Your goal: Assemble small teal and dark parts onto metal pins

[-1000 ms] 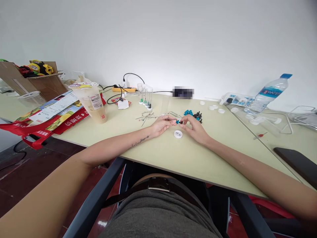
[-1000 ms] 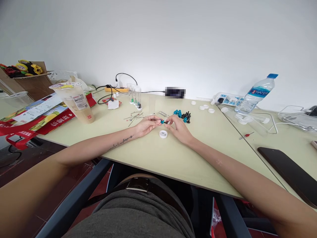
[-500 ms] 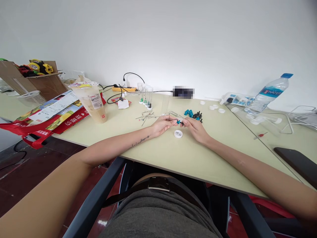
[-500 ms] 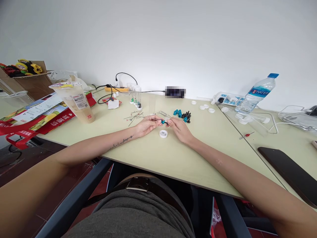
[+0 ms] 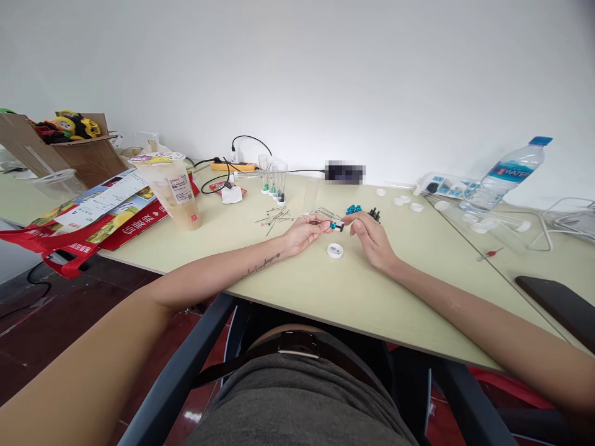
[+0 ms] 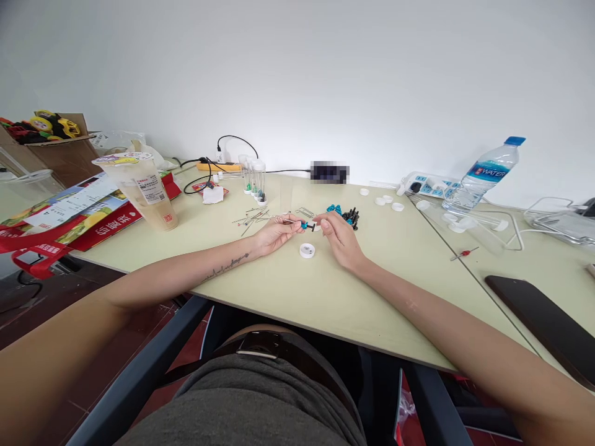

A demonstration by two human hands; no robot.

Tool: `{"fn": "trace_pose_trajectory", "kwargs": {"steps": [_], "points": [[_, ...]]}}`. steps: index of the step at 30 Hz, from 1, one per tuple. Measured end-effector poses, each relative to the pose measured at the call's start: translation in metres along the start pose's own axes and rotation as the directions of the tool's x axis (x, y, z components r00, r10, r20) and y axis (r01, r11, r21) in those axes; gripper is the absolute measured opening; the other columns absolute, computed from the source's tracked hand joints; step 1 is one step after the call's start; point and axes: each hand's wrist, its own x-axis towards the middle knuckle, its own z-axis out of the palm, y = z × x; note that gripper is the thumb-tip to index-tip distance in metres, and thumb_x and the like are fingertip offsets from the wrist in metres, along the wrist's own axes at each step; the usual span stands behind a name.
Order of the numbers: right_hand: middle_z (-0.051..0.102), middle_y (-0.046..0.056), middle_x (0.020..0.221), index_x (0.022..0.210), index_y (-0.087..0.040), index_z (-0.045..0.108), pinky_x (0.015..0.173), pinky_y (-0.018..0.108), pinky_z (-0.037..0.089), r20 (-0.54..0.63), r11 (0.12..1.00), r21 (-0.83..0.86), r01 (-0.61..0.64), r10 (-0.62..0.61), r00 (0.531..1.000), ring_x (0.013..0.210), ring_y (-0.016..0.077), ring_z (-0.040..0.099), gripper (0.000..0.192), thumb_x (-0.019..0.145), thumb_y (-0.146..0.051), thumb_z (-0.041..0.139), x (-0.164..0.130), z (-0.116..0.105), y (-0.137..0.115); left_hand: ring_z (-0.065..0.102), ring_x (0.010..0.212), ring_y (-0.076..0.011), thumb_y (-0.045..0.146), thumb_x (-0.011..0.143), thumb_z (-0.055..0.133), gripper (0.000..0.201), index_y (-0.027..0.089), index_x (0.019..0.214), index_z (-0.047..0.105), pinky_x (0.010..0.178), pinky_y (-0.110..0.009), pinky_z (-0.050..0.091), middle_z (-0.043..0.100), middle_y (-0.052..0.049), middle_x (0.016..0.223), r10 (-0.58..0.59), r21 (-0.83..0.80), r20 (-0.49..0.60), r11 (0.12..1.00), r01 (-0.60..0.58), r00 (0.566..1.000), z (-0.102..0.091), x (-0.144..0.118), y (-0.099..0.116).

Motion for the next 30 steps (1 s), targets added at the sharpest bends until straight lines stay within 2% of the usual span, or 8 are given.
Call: {"fn": "trace_pose_trajectory", "kwargs": {"steps": [2,5,9,14,18,22,25,30], "points": [[0.059,0.006,0.086,0.092,-0.021,0.061,0.077,0.033,0.042,0.027,1.0,0.009,0.014,-0.014,1.0,0.082,0.0188,0.055,0.046,0.091,-0.049,0.025,-0.0001,0.0001,-0.0005,0.057,0.072,-0.0091,0.017,0.06,0.074,0.016,0.011,0.072,0.065,0.088,-0.031,0.038,0.061,-0.002,0.07,0.011,-0.007,-0.005,1.0,-0.011,1.0,0.0009,-0.0001,0.0011],[0.061,0.006,0.085,0.086,-0.021,0.064,0.075,0.034,0.042,0.058,0.999,0.006,-0.033,0.033,0.998,0.079,0.0188,0.056,0.051,0.091,-0.051,0.022,0.0,0.0001,0.0007,0.057,0.071,-0.0087,0.017,0.059,0.074,0.017,0.011,0.072,0.065,0.087,-0.03,0.038,0.062,-0.002,0.07,0.024,-0.015,-0.001,1.0,-0.024,1.0,0.0015,0.0002,0.0013],[0.061,0.006,0.094,0.1,-0.022,0.063,0.077,0.036,0.043,-0.018,0.999,0.025,-0.035,0.036,0.999,0.079,0.0186,0.055,0.049,0.091,-0.05,0.023,-0.0006,-0.0004,0.0015,0.057,0.072,-0.0091,0.017,0.06,0.074,0.016,0.012,0.072,0.065,0.087,-0.03,0.038,0.062,-0.001,0.069,0.039,-0.03,-0.024,0.999,-0.04,0.999,0.0003,0.0011,0.0001],[0.062,0.007,0.092,0.097,-0.023,0.066,0.077,0.038,0.044,0.049,0.998,0.033,-0.049,0.047,0.998,0.08,0.02,0.055,0.053,0.091,-0.051,0.021,-0.0012,0.0001,0.0023,0.057,0.071,-0.0091,0.016,0.061,0.073,0.014,0.011,0.073,0.066,0.087,-0.03,0.038,0.062,-0.001,0.07,0.032,-0.026,-0.031,0.999,-0.033,0.999,0.0003,0.0012,0.0006],[0.06,0.008,0.094,0.107,-0.024,0.062,0.082,0.039,0.043,-0.021,1.0,0.011,-0.027,0.027,0.999,0.086,0.0209,0.055,0.05,0.091,-0.05,0.023,-0.001,0.0,0.0023,0.057,0.072,-0.0095,0.015,0.06,0.073,0.013,0.012,0.07,0.066,0.088,-0.031,0.037,0.062,-0.001,0.069,0.034,-0.039,-0.041,0.999,-0.036,0.999,0.0021,0.0005,0.0016],[0.059,0.007,0.091,0.101,-0.023,0.065,0.078,0.037,0.043,0.025,0.999,0.028,-0.026,0.025,0.999,0.082,0.0199,0.055,0.051,0.091,-0.05,0.023,-0.0008,0.0,0.0018,0.057,0.072,-0.0096,0.015,0.06,0.073,0.013,0.011,0.07,0.066,0.088,-0.03,0.038,0.062,-0.001,0.068,0.03,-0.029,-0.039,0.999,-0.031,0.999,0.0024,0.0001,0.0017],[0.057,0.007,0.091,0.104,-0.022,0.063,0.079,0.036,0.042,-0.023,1.0,0.009,-0.016,0.016,1.0,0.083,0.0194,0.055,0.05,0.091,-0.049,0.022,-0.001,0.0004,0.0018,0.057,0.073,-0.0095,0.016,0.06,0.073,0.013,0.011,0.069,0.065,0.087,-0.03,0.038,0.061,-0.001,0.068,0.04,-0.038,-0.039,0.998,-0.042,0.998,0.0016,0.0009,0.0008],[0.06,0.007,0.089,0.098,-0.022,0.065,0.076,0.036,0.043,0.02,1.0,0.015,-0.024,0.024,1.0,0.081,0.0196,0.055,0.052,0.091,-0.05,0.021,-0.0014,0.0004,0.0024,0.057,0.072,-0.0095,0.016,0.06,0.074,0.015,0.011,0.071,0.065,0.087,-0.03,0.038,0.061,-0.001,0.068,0.035,-0.033,-0.034,0.999,-0.036,0.999,0.0005,0.0023,-0.0006]]}}
